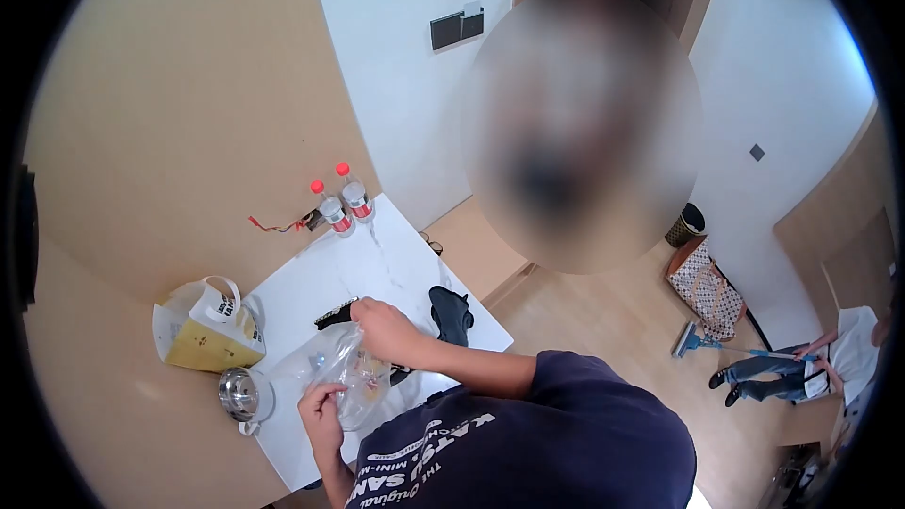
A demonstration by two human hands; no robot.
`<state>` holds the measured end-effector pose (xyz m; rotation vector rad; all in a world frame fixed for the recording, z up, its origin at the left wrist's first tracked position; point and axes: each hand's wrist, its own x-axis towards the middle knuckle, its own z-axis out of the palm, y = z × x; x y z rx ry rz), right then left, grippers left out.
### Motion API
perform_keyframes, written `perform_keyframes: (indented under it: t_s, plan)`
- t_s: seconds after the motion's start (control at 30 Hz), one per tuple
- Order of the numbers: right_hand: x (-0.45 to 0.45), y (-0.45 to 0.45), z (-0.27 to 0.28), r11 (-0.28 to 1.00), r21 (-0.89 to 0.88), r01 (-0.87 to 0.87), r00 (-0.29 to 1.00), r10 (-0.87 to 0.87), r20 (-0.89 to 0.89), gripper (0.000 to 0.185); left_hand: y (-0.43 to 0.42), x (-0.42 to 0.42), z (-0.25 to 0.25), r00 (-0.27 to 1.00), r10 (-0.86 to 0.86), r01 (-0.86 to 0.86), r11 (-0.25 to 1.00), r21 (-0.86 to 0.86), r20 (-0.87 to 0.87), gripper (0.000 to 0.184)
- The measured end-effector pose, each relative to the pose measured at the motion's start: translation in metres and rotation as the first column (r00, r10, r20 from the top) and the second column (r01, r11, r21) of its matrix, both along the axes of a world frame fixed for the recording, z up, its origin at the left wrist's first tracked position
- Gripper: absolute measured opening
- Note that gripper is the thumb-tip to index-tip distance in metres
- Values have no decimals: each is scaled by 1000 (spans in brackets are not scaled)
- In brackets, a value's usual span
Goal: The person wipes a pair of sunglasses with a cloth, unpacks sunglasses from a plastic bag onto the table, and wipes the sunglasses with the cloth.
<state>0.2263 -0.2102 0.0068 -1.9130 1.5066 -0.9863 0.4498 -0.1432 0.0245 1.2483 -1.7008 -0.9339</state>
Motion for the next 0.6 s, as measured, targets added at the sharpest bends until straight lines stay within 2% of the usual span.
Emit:
perform_keyframes:
  t_s: [0.07,0.17,0.23,0.27,0.3,0.37,0.4,0.47,0.5,0.57,0.6]
  plan:
    - [-9,-4,0,984,155,-82,974,46,223,22,0,-10,4,981,30,-16,997,-74,194,21]
    - [-4,1,-3,969,211,-127,913,30,408,17,-3,-16,1,910,109,-62,990,-129,399,28]
    - [10,-1,-32,945,270,-187,887,45,459,14,-3,-10,-3,845,136,-87,989,-118,517,34]
    - [19,-1,-45,927,302,-221,875,52,480,13,-1,-10,-3,841,173,-113,983,-146,512,33]
    - [31,2,-48,817,471,-333,775,-48,630,8,1,-9,-2,836,209,-139,975,-173,507,33]
    - [45,3,-40,739,539,-404,865,118,487,15,6,0,-2,861,237,-175,969,-176,450,25]
    - [51,4,-39,695,573,-434,885,210,415,20,9,6,-1,853,189,-100,974,-202,487,22]
    - [67,2,-45,644,537,-545,823,290,488,29,15,22,4,817,99,50,969,-241,568,17]
    - [74,3,-46,615,512,-600,785,329,524,33,20,32,-4,871,46,48,983,-178,489,17]
    - [71,8,-15,681,469,-563,826,457,329,37,32,56,-30,943,-40,39,999,11,330,19]
    - [71,8,-4,714,437,-547,835,504,220,40,33,57,-25,968,-72,49,994,101,239,20]
